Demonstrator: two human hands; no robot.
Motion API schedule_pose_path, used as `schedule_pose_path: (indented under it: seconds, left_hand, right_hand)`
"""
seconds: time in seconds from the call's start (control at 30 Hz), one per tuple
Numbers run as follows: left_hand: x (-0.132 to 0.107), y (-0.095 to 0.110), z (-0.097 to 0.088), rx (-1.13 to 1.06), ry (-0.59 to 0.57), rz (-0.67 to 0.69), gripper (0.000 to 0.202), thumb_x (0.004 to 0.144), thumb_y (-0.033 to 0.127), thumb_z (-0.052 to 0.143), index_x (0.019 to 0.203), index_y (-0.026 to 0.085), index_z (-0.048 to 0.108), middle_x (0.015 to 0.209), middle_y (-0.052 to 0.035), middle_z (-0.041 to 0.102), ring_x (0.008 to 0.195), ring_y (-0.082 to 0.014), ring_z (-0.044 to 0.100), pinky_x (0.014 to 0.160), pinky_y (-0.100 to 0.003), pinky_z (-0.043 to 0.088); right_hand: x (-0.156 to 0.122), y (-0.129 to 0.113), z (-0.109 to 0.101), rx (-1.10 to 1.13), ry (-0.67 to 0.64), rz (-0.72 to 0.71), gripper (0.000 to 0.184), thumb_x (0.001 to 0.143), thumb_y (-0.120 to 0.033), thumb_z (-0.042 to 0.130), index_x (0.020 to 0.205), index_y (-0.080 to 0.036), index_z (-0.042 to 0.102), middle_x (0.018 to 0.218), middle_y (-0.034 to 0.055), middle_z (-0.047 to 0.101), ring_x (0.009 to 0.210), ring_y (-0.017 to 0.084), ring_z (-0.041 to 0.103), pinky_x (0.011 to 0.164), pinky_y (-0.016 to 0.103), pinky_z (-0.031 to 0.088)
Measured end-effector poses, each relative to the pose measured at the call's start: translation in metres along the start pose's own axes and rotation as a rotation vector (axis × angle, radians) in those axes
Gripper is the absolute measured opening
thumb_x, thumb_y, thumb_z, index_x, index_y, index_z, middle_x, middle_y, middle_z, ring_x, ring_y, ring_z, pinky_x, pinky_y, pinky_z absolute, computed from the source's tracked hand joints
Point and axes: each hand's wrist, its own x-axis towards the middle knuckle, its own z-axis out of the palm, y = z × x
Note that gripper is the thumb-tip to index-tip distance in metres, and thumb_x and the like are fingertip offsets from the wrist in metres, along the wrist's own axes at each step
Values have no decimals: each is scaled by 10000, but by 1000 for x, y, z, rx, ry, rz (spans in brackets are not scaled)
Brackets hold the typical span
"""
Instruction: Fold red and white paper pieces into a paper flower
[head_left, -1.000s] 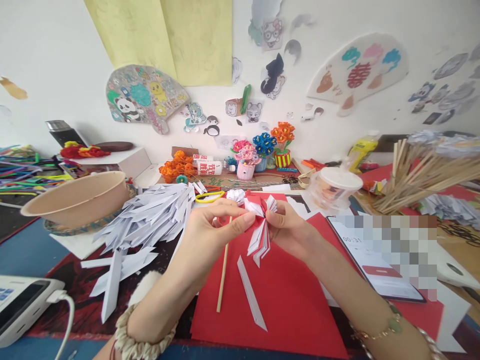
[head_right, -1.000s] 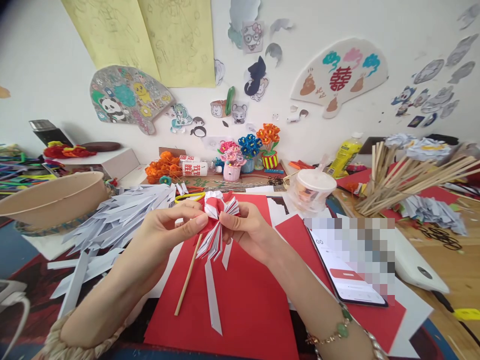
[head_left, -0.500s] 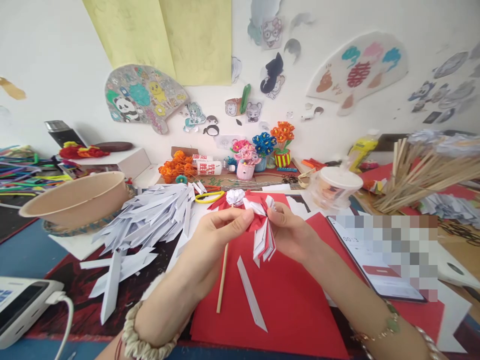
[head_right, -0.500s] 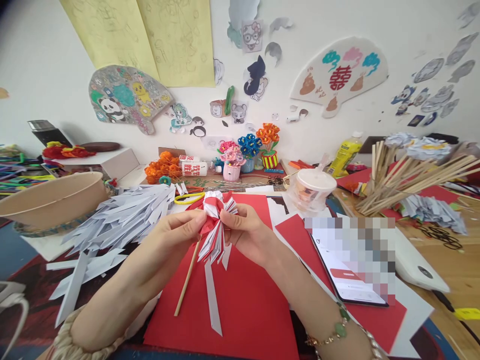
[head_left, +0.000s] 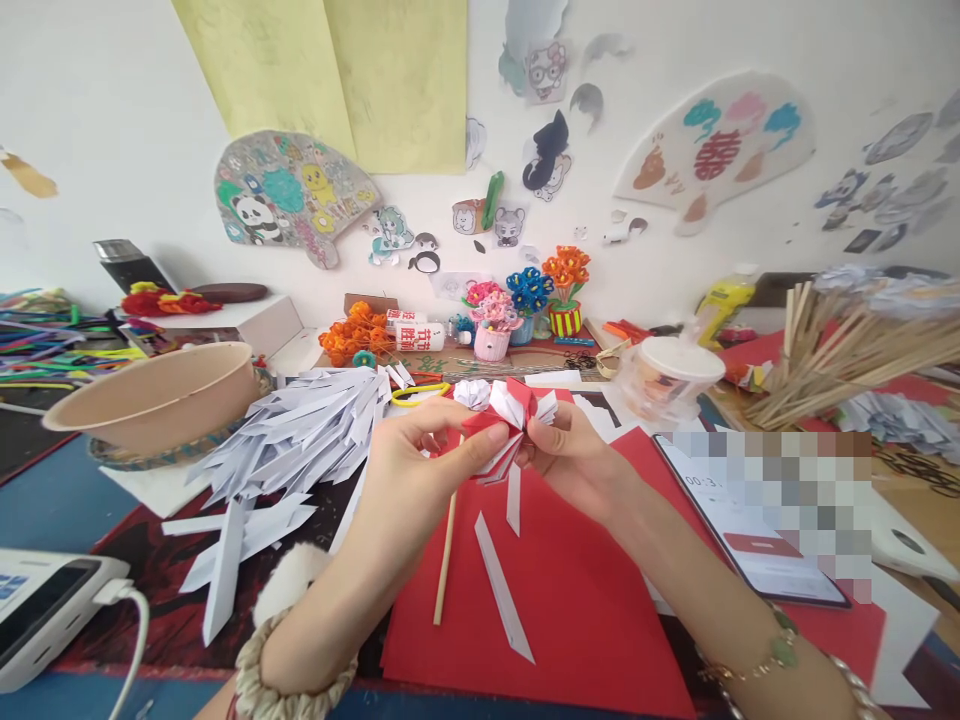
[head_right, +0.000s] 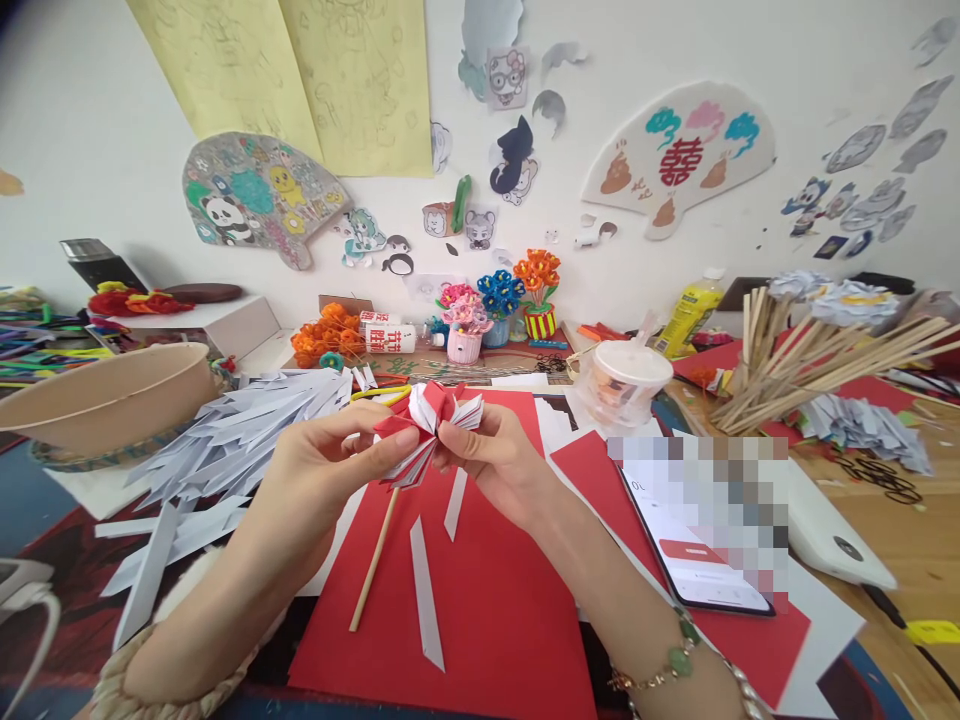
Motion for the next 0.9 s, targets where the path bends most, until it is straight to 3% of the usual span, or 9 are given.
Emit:
schedule_pose_path:
  seconds: [0.23,0.4,0.63,0.73,0.8,0.9]
  left_hand:
    - [2,2,-6,63,-105,-10,227,776,348,780,652,173,704,765,-23,657,768,-165,552,704,-294,394]
    - [2,1,-6,-56,-206,-31,207,783,336,779,687,169,703,754,-19,631,781,-168,562,739,-295,419]
    - [5,-8,-1,-207,-235,-82,196,767,351,801,739,165,750,805,-34,657,793,-167,579,796,-308,448]
    - [5,-10,-1,-237,-229,-101,181,786,351,783,752,177,744,829,-40,664,805,-182,588,812,-335,458]
    - [5,-7,-4,-181,-228,-65,156,820,342,749,789,190,746,885,-51,688,843,-197,597,828,-350,462]
    - [7,2,-13,127,-218,102,136,832,341,736,874,213,748,888,-48,708,810,-198,586,764,-338,455]
  right_hand:
    - [0,1,-1,59,-12,72,305,592,-421,939,706,-187,781,670,18,694,580,122,592,585,248,492]
    - [-2,1,1,135,-47,144,326,588,-432,940,731,-188,777,625,-3,661,550,102,551,553,225,462]
    - [-3,3,9,296,-101,179,303,598,-380,949,698,-167,758,563,-37,626,486,51,506,502,160,455]
    - [-3,3,12,309,-68,179,300,602,-379,944,693,-169,750,585,-32,651,494,53,530,493,150,463]
    - [-3,2,12,304,1,172,290,601,-379,940,702,-182,753,629,-19,686,522,72,567,508,163,484]
    - [-2,0,8,265,97,140,271,631,-399,913,745,-203,762,663,-7,700,554,104,597,529,199,506]
